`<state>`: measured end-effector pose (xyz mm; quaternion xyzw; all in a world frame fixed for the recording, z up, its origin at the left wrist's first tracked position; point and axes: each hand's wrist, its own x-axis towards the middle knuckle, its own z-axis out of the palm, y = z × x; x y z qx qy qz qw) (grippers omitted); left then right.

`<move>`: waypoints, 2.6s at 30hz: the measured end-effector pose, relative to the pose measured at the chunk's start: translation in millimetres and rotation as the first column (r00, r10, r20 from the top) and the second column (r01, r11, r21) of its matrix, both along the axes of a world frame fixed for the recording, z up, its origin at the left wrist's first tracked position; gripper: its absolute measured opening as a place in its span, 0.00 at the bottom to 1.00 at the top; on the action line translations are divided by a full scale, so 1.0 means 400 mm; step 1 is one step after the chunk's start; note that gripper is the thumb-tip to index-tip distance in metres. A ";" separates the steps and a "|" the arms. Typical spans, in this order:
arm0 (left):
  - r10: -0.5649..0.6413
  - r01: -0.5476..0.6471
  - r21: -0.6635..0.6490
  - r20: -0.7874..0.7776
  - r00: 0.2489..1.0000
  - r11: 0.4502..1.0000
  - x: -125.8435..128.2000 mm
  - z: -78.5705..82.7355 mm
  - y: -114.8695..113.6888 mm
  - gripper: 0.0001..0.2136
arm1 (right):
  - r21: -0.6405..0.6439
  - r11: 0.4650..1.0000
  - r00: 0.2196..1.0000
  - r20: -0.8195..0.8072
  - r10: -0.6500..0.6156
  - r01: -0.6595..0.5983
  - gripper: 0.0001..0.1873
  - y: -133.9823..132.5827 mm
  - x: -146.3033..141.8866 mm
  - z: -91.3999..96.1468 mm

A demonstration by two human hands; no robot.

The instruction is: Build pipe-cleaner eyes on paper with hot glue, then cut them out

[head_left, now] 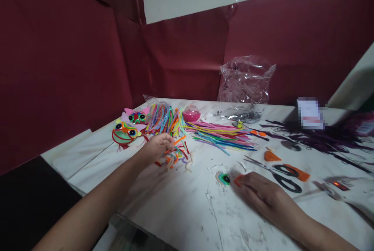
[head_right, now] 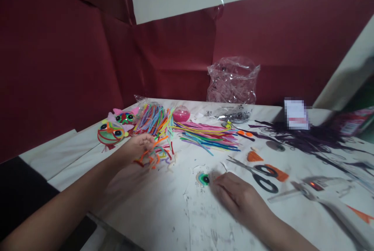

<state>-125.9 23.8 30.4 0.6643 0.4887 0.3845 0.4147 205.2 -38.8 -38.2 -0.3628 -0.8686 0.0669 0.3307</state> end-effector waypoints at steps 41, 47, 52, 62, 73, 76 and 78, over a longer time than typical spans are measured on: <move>-0.133 0.516 0.364 -0.705 0.696 0.775 0.329 -0.103 0.029 0.14 | -0.194 0.853 0.866 0.241 -0.438 0.485 0.11 0.062 -0.082 0.083; -0.176 0.446 0.368 -0.578 0.797 0.816 0.330 -0.157 0.044 0.10 | -0.240 0.835 0.864 0.233 -0.446 0.495 0.12 0.064 -0.090 0.050; -0.155 0.434 0.362 -0.593 0.790 0.825 0.334 -0.176 0.049 0.11 | -0.252 0.841 0.874 0.227 -0.429 0.478 0.11 0.057 -0.085 0.037; -0.182 0.466 0.307 -0.641 0.746 0.830 0.338 -0.159 0.037 0.11 | -0.229 0.858 0.876 0.275 -0.397 0.461 0.12 0.057 -0.092 0.016; -0.205 0.560 0.259 -0.746 0.633 0.787 0.317 -0.135 0.011 0.06 | -0.221 0.855 0.868 0.292 -0.401 0.469 0.12 0.051 -0.092 0.015; -0.180 0.567 0.274 -0.767 0.617 0.776 0.319 -0.131 0.004 0.04 | -0.231 0.863 0.882 0.270 -0.386 0.449 0.12 0.054 -0.089 0.015; -0.171 0.568 0.281 -0.770 0.615 0.774 0.321 -0.133 0.003 0.05 | -0.242 0.881 0.903 0.252 -0.348 0.407 0.12 0.056 -0.084 0.014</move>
